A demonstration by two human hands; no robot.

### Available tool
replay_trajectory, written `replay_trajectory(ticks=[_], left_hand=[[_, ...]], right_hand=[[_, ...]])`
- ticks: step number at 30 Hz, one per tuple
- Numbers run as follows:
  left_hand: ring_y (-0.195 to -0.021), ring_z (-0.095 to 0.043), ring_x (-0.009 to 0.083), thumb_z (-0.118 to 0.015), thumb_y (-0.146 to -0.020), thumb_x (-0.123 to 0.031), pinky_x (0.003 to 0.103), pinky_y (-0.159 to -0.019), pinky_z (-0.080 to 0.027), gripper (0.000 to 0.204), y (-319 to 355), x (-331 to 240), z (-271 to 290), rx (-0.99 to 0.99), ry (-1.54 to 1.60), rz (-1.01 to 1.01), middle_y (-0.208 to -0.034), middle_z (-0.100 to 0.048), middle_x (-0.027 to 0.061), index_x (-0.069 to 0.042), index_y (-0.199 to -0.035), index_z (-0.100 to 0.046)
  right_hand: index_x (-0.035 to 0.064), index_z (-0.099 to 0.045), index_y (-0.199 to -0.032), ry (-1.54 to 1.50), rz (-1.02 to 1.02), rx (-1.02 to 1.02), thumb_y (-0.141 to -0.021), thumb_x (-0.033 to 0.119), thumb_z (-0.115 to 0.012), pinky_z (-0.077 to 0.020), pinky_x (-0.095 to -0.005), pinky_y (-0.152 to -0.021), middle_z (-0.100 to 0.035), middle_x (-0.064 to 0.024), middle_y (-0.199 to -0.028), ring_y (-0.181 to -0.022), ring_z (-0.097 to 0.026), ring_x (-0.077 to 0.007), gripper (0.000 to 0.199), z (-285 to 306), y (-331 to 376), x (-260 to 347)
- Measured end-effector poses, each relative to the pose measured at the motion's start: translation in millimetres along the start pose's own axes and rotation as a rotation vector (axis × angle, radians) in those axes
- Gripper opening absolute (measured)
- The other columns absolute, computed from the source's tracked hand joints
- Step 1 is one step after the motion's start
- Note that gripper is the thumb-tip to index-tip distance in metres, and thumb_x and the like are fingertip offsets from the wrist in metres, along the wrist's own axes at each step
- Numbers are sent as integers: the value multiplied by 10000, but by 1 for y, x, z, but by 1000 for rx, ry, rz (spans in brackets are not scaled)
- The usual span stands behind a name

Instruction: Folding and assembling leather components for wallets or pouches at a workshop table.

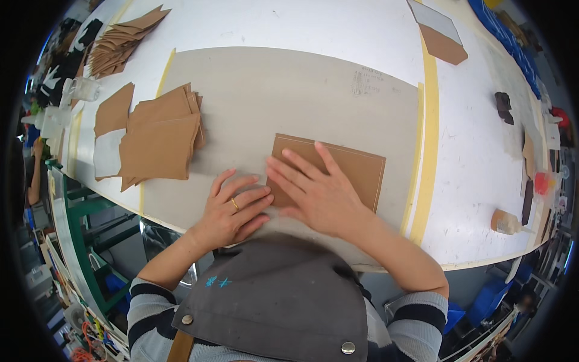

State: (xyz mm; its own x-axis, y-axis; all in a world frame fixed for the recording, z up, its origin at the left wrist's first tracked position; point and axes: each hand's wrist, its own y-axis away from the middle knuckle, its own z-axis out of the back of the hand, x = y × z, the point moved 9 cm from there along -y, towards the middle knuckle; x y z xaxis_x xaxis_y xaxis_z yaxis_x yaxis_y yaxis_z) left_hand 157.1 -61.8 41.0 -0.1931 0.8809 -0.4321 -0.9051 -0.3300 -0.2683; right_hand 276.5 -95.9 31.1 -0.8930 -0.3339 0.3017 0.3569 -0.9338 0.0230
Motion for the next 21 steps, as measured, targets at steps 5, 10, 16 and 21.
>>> replay_trajectory(ticks=[5,10,16,21], left_hand=[[-1237,-541,243,-790,-780,-245,551,-1133,-305,365,-6,-3,1,3,-1,-38,-1201,-639,-6,-124,-1117,-716],[-1203,-532,283,-806,-765,-309,553,-1106,-306,377,-12,-9,10,85,-58,-1,-1163,-639,0,-118,-1075,-710],[-1152,-524,312,-742,-835,-274,480,-961,-421,493,-94,-47,-16,86,50,-167,-1350,-562,97,-29,-1244,-619],[-1162,-495,340,-644,-913,-332,481,-957,-419,586,-131,-65,-80,148,-31,-281,-1475,-480,105,-18,-1393,-525]], right_hand=[[116,-434,-1494,109,-136,-110,-954,478,-561,-159,-539,-1219,-399,-16,-1573,-1478,-316,-198,663,9,-27,-50],[72,-373,-1521,115,-333,-192,-994,400,-535,-143,-534,-1222,-371,-62,-1592,-1497,-285,-222,642,39,25,-84],[40,-302,-1551,-106,-524,-236,-941,373,-618,-130,-594,-1203,-323,-105,-1614,-1509,-259,-288,764,36,141,-50],[44,-294,-1555,-88,-573,-69,-906,452,-637,-147,-616,-1186,-297,-124,-1622,-1513,-249,-297,839,1,139,-20]])
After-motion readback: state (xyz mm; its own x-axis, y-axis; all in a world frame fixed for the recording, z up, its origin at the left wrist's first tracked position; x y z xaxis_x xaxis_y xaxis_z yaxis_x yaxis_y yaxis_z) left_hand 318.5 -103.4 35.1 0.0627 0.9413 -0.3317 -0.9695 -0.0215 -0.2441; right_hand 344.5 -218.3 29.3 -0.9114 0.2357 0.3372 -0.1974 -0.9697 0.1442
